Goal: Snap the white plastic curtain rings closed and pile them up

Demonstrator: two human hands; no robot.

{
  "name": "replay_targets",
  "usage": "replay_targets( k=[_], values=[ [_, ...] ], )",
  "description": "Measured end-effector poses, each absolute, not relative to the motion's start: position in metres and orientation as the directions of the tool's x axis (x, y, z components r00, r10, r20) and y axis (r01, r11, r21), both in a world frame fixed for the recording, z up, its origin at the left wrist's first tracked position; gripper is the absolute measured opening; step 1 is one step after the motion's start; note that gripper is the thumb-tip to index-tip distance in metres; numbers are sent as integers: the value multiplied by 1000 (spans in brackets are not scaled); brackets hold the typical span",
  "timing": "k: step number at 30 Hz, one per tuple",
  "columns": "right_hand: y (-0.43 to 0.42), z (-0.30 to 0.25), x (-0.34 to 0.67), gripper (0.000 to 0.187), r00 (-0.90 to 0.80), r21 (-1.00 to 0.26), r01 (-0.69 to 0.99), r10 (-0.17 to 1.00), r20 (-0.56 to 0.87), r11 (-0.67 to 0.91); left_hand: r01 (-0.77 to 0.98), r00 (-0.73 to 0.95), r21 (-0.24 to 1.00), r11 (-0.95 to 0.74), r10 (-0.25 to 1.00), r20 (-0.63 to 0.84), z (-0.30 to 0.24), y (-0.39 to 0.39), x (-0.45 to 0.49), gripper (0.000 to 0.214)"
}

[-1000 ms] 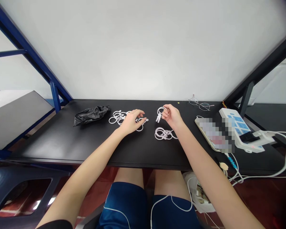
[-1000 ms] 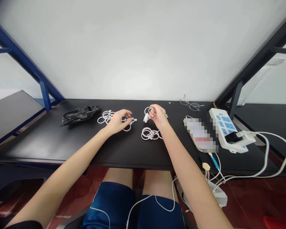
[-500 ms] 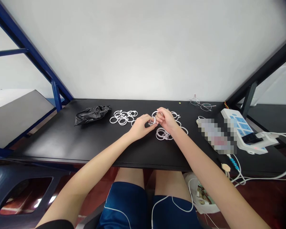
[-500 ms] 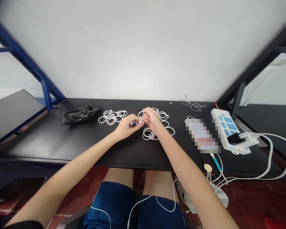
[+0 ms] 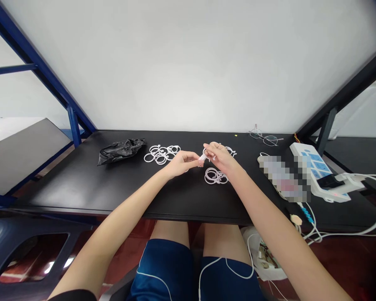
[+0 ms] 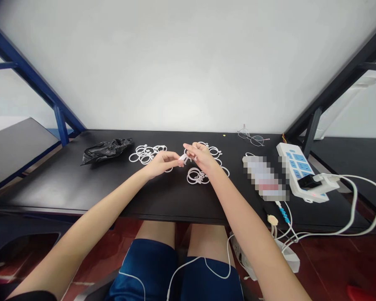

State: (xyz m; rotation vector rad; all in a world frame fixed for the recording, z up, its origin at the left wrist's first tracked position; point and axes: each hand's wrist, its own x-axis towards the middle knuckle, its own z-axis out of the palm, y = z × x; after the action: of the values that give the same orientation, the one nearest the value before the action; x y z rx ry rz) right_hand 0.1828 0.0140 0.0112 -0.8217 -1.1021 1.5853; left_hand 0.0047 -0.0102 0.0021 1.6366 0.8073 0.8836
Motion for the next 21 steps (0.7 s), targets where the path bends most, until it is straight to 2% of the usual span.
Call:
replay_targets(
  k=[4, 6, 10, 15, 21],
  values=[
    [18, 10, 188, 53, -233, -981, -166, 970, -62, -103, 44, 525, 988, -148, 845, 103, 2, -10, 3, 29],
    [20, 9, 189, 50, -245, -979, -158, 966, -86, -127, 16, 522, 990, -141, 846, 112, 1, -8, 1, 28],
    [22, 9, 190, 40, -291, -904, -358, 948, -128, -232, -11, 510, 993, -113, 854, 103, 1, -5, -3, 29],
    [30, 10, 198, 30, -98, -770, -599, 975, -200, -218, -15, 505, 993, -116, 857, 107, -2, -3, -5, 30],
    [33, 10, 203, 25, -35, -750, -635, 977, -212, -185, -96, 458, 992, -82, 881, 117, -11, 2, -3, 32]
  ],
)
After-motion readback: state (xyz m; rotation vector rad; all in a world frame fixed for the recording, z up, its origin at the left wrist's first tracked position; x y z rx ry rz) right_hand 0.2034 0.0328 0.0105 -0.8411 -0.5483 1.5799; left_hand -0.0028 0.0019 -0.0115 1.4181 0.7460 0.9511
